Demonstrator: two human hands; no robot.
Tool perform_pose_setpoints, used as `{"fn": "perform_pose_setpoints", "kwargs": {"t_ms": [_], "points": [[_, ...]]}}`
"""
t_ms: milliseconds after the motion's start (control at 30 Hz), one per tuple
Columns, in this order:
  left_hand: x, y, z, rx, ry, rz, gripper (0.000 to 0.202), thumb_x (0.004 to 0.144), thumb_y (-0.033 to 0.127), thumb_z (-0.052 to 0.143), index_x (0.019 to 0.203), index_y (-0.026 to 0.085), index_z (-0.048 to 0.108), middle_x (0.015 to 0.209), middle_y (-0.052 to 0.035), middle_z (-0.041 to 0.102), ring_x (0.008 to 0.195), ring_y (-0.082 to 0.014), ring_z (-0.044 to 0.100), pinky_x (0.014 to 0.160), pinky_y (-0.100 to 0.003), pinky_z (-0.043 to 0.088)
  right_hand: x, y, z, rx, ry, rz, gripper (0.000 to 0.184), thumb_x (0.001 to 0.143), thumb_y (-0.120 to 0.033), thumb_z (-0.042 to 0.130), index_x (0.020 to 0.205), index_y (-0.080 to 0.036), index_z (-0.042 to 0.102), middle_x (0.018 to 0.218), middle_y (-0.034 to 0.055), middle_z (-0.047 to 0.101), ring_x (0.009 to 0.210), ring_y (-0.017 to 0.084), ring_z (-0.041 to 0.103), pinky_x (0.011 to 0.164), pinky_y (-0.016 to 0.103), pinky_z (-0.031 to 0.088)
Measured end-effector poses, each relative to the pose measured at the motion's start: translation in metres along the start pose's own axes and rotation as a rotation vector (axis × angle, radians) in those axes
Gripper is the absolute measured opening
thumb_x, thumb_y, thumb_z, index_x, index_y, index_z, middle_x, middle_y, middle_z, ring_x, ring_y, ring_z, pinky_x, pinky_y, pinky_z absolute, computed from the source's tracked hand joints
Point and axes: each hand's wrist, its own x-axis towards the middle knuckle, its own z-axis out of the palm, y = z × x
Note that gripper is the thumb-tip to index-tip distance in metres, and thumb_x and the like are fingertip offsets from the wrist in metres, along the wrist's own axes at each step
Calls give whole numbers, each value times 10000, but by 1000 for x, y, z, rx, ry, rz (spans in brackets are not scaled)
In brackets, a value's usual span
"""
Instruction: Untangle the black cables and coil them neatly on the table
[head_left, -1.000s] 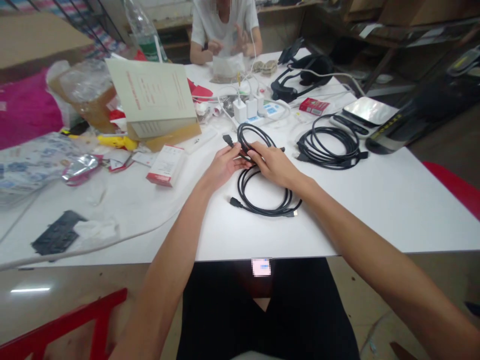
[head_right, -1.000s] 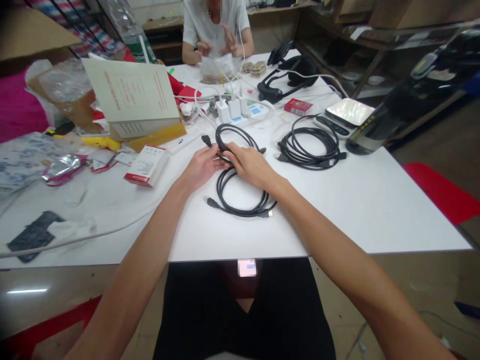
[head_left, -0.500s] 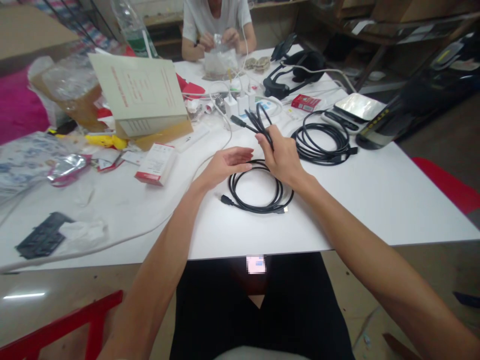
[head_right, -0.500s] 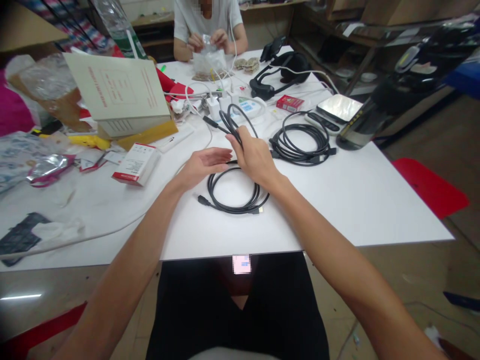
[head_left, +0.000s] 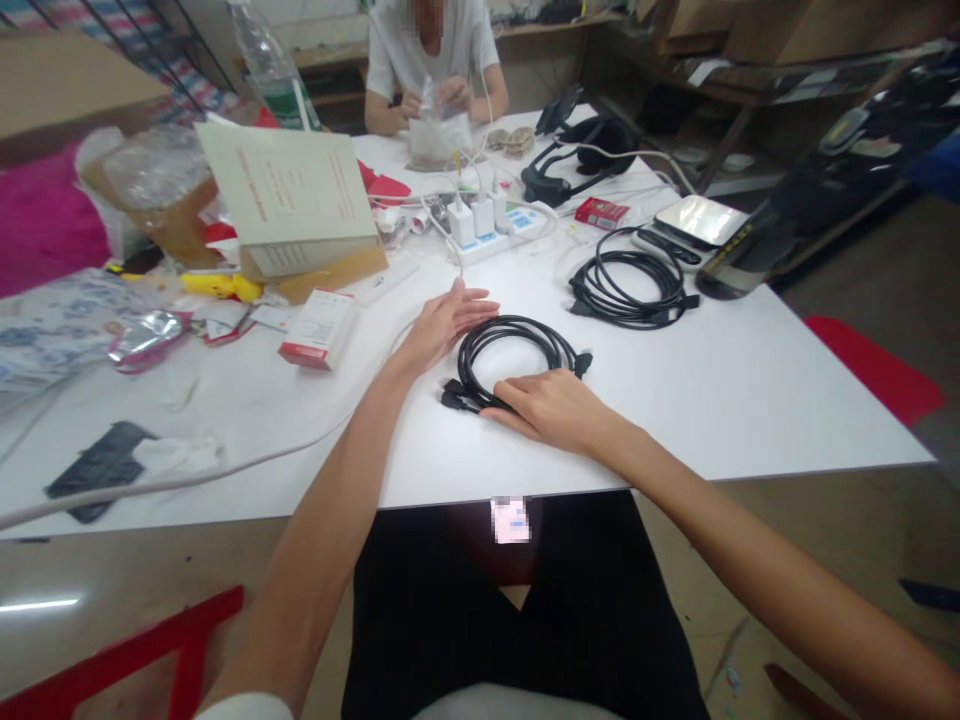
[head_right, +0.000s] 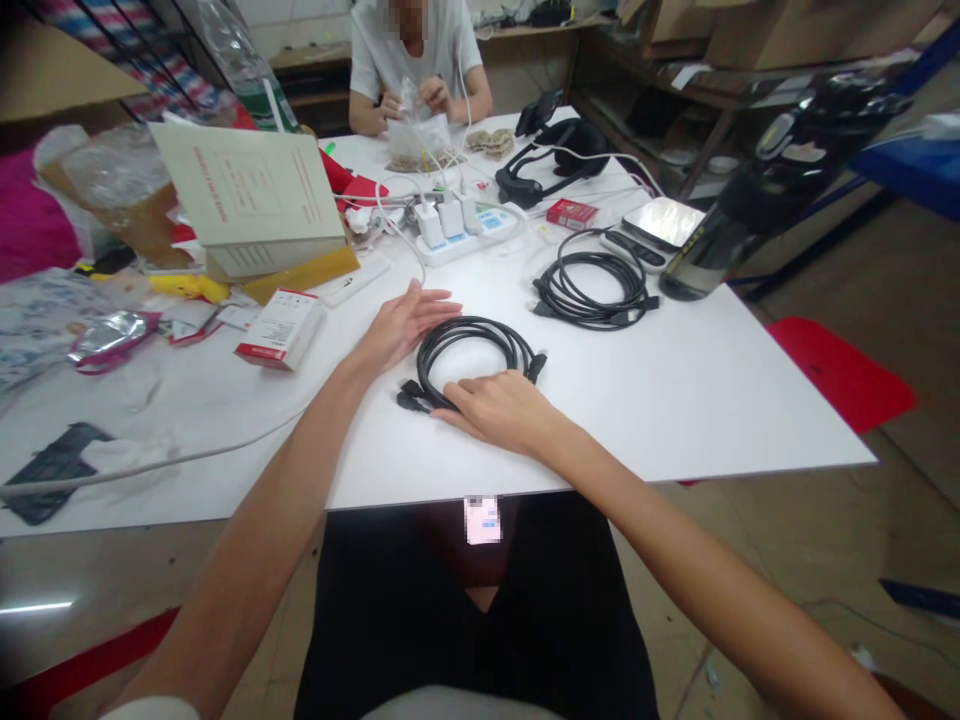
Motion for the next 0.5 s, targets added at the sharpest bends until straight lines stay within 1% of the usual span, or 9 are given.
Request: {"fn": "perform_pose_setpoints", "kwargs": {"t_ms": [67,133,200,267,300,400,433,467,500], "points": [[-3,3,1,87,-54,43,576,904,622,830,1222,145,778,1307,-188,800,1307,-340,733,1225,-504,493,2,0,1,-5,-8,-38,636,1127,-674,293,1028,-154,644,930,66,739,746,148,628,660,324,137],[-6,5,0,185,-137,96,557,822,498,939,1240,157,798,1372,-174,778,1355,-343,702,1265,-516,454,5,1,3,-30,17,-66,620,1102,-700,361,1038,-158,655,934,60,731,761,159,633,662,326,174],[-7,4,-2,227,-202,124,563,762,402,987,1238,157,813,1385,-170,772,1370,-350,690,1284,-533,433,5,0,6,-67,75,-90,570,1086,-679,442,1024,-158,663,953,66,723,798,179,642,687,325,264],[-6,2,-5,219,-226,142,547,751,353,987,1231,148,822,1369,-174,778,1365,-353,692,1290,-545,426,-1,-4,6,-109,170,-96,502,1070,-630,528,1033,-150,672,1001,89,717,873,211,653,768,341,372],[-5,1,-6,217,-229,148,535,757,337,979,1232,145,824,1365,-177,780,1363,-355,694,1290,-549,426,-7,-8,4,-124,226,-85,471,1059,-602,570,1076,-144,678,1050,109,717,931,233,656,822,360,413],[-3,-1,-7,239,-230,150,499,783,306,951,1239,144,832,1370,-179,780,1365,-360,694,1290,-545,424,-40,-34,-1,-64,418,-59,396,1042,-442,668,1274,-123,641,1198,165,704,1099,272,637,927,411,476],[-2,-2,-7,251,-228,150,486,788,297,943,1237,144,835,1369,-178,781,1363,-359,696,1289,-539,425,-55,-47,0,7,486,-75,352,1037,-354,681,1294,-119,624,1191,164,705,1106,259,631,926,405,486],[-2,-2,-7,260,-225,151,475,790,289,938,1232,145,839,1363,-176,784,1357,-356,701,1286,-531,429,-71,-62,5,99,540,-111,274,1022,-255,684,1254,-125,621,1121,141,713,1057,232,630,892,385,490],[-3,-2,-6,265,-224,150,465,788,284,937,1221,145,844,1349,-173,791,1344,-352,709,1279,-523,437,-87,-78,14,206,576,-158,204,992,-163,678,1187,-134,622,1012,103,706,953,195,615,833,354,481]]}}
